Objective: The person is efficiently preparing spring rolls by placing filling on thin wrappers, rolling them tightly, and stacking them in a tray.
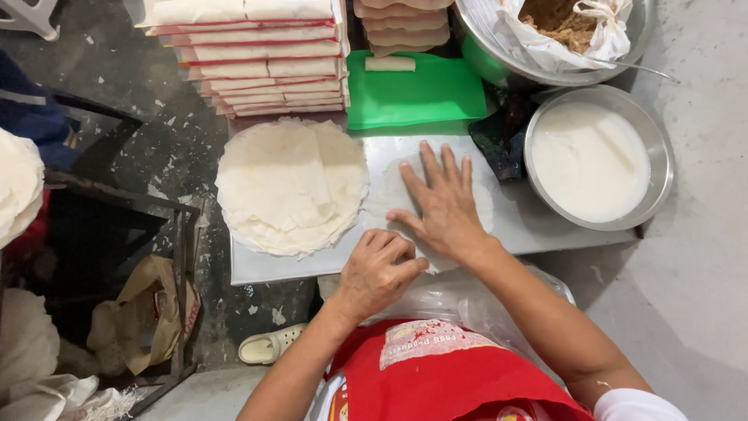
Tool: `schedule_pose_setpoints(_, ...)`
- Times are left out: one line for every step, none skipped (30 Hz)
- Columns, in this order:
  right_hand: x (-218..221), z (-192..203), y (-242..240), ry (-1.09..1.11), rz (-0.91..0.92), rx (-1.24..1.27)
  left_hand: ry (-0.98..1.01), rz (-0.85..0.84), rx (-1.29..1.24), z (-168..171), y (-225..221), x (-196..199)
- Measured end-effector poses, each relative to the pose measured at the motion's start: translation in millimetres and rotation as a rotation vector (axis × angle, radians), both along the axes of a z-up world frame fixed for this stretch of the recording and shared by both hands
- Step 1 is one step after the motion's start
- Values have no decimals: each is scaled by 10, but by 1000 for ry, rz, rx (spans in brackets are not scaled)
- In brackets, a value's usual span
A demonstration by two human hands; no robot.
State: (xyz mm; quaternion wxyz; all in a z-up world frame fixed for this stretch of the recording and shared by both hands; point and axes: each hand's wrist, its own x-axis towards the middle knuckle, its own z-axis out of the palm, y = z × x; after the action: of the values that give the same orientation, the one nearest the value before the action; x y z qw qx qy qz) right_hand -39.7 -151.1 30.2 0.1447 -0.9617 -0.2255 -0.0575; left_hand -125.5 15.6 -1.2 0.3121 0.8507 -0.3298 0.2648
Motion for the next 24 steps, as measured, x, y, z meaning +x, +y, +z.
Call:
schedule_pose_setpoints(1, -4, 49, 8, 28, 36, -11, 0, 5, -15, 5, 20)
schedule_pose_setpoints(8, 3, -16, 3, 26, 36, -15, -2, 5, 7, 1, 14)
schedule_pose_setpoints(18, 12, -73, -5, 8, 18, 6, -3, 5, 33, 6, 13)
schedule_pose_setpoints(24, 26, -132, -14, -11, 0, 26, -5, 4, 62, 9, 10)
schedule_pose_setpoints(37, 53, -210, -22, -14, 2, 18, -8, 6, 86, 11, 6)
schedule_pose_setpoints(47, 85, -289, -32, 1, -53, 17, -3, 5, 114, 12, 1)
schedule_pose_setpoints(87, 123, -365, -49, 14, -108, 9, 2, 4, 143, 16, 27)
schedule_pose_setpoints(178, 182, -541, -64, 11, -107, -7, 0, 5, 143, 9, 27)
schedule_pose_setpoints(260, 240, -714, -267, 95, -81, 24, 1, 2, 145, 4, 12)
schedule_pose_setpoints(340, 296, -886, -470, 179, -55, 54, 3, -2, 142, -1, -4)
schedule_pose_setpoints(446, 506, -1100, -477, 177, -55, 48, 2, -1, 245, 11, -19)
schedule_pose_setpoints(551, 715, -1315, -535, 73, -159, 10, -24, 9, 346, 23, -33)
schedule_pose_setpoints(688, 951, -1536, -599, -33, -262, -35, -50, 17, 456, 27, -8)
schedule_pose_setpoints(824, 1122, -1596, -613, -36, -262, -49, -50, 17, 442, 17, 28)
schedule_pose_setpoints(912, 1261, -1654, -354, -226, -430, -35, -45, 19, 418, 15, 14)
schedule_pose_setpoints(1000, 1398, -1715, -87, -416, -587, -21, -39, 21, 392, 11, 3)
schedule_pose_setpoints(1102, 1364, -1776, -91, -421, -581, -28, -42, 26, 398, 10, 3)
schedule_pose_setpoints(1208, 1330, -1837, -28, -402, -682, -23, -46, 19, 402, 8, 8)
schedule_pose_setpoints(1298, 1284, -1902, 41, -384, -781, -14, -52, 12, 403, 7, -4)
schedule_pose_setpoints(1240, 1455, -1783, 42, -388, -776, -16, -55, 17, 406, 16, 3)
schedule_pose_setpoints(1186, 1627, -1666, 60, -420, -809, -6, -54, 21, 401, 13, 2)
schedule_pose_setpoints(1134, 1794, -1546, 77, -452, -841, 5, -52, 25, 391, 13, 3)
schedule_pose_setpoints(1195, 1834, -1600, 84, -450, -842, 11, -53, 25, 394, 16, 8)
schedule_pose_setpoints(1256, 1871, -1654, 19, -454, -911, 15, -56, 31, 395, 19, 13)
